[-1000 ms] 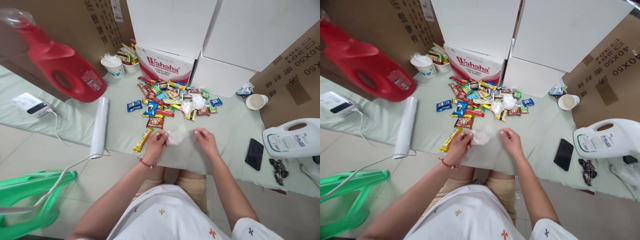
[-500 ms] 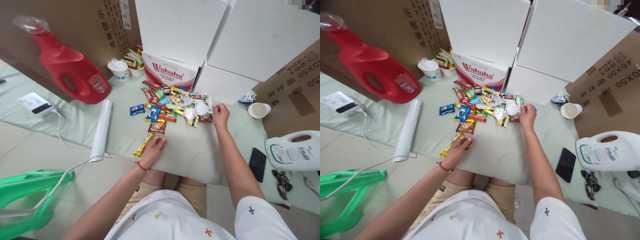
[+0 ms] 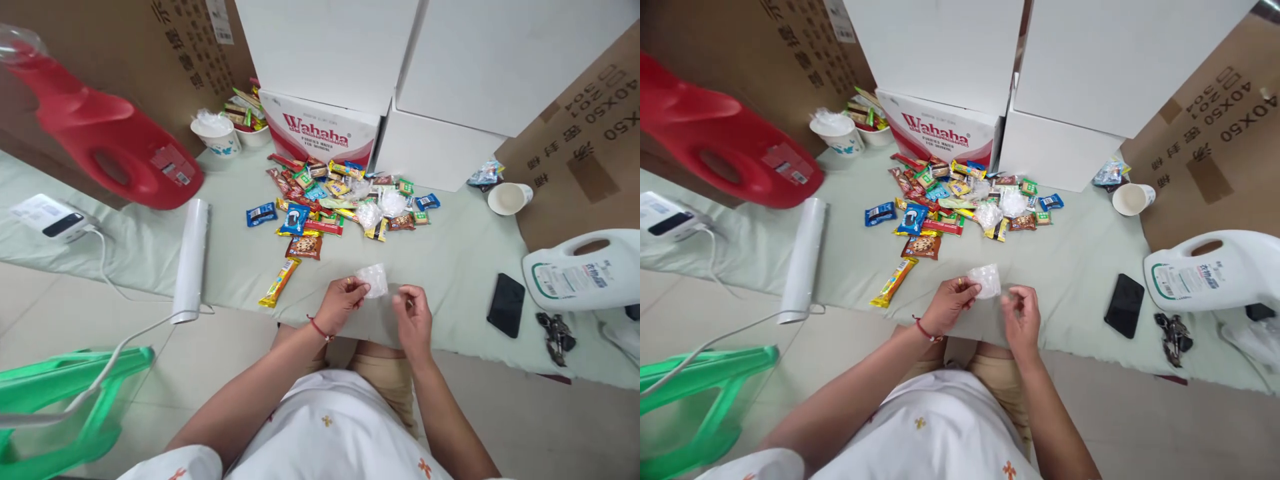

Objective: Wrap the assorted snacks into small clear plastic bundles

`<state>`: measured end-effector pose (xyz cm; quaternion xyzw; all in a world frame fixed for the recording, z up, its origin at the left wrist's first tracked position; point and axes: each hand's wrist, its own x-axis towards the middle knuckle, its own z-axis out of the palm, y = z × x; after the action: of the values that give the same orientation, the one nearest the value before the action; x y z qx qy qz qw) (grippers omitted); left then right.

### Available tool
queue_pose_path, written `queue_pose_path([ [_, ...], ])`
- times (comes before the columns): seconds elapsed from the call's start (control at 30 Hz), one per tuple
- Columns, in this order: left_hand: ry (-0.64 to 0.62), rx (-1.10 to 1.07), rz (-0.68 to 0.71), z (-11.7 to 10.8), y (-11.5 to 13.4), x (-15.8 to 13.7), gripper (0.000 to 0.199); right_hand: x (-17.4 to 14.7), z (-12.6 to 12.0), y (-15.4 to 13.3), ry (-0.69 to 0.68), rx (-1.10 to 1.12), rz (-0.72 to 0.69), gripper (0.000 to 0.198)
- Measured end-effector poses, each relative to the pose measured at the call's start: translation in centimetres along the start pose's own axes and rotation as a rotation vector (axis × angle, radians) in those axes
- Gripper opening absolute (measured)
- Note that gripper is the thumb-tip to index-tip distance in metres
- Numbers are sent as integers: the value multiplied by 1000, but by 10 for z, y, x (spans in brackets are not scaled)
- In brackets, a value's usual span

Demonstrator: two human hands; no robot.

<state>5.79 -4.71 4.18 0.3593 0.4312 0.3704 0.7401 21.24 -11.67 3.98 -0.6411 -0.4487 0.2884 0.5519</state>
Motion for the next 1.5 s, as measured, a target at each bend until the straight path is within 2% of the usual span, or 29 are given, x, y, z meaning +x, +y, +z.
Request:
queue_pose_path([
  [0.07,-60,-42,4,4,-2,-7,45,2,-5,-3,-112,-152,-163,26],
  [0.13,-132,-108,-5,8,-2,-14,44,5,-4,-5,-193,-189,-192,19],
  [0.23,-112,-87,5,10,-4,-19,47,7,5,-3,-211,-115,-100,18],
  [0.37,-4,128,40,-1,-7,-19,39,3,16,3,-272,60,106,23],
  [0.47,20,275,82,-11,-10,-20,33,1,16,5,-193,227,264,28],
  [0.53,44,455,193,-15,-11,-23,24,0,15,3,-145,259,287,32],
  [0.6,41,714,375,-16,-13,-26,16,0,14,-1,-173,223,254,33],
  [0.67,7,961,535,-14,-16,-31,19,1,15,-5,-221,158,217,33],
  [0.77,-16,1151,629,-12,-16,-35,26,2,20,-5,-215,141,228,31],
  [0.83,-15,1120,634,-11,-14,-37,24,3,23,-3,-199,219,279,33],
  [0.93,-23,900,547,-11,-8,-38,24,1,24,-2,-236,302,305,35],
  [1.07,79,757,411,-8,-4,-34,33,-4,24,-9,-319,118,106,27],
  [1.13,117,719,409,-8,-4,-31,35,-3,21,-12,-276,40,57,25],
  [1.23,46,552,343,-16,1,-29,40,7,9,-10,-128,90,149,27],
  [1.3,-29,422,245,-26,9,-28,43,17,-6,-6,-110,158,234,31],
  [1.4,-113,267,145,-39,22,-28,46,31,-30,-2,-244,207,340,36],
  [1.5,-131,157,133,-45,27,-27,48,36,-43,-2,-372,191,397,40],
])
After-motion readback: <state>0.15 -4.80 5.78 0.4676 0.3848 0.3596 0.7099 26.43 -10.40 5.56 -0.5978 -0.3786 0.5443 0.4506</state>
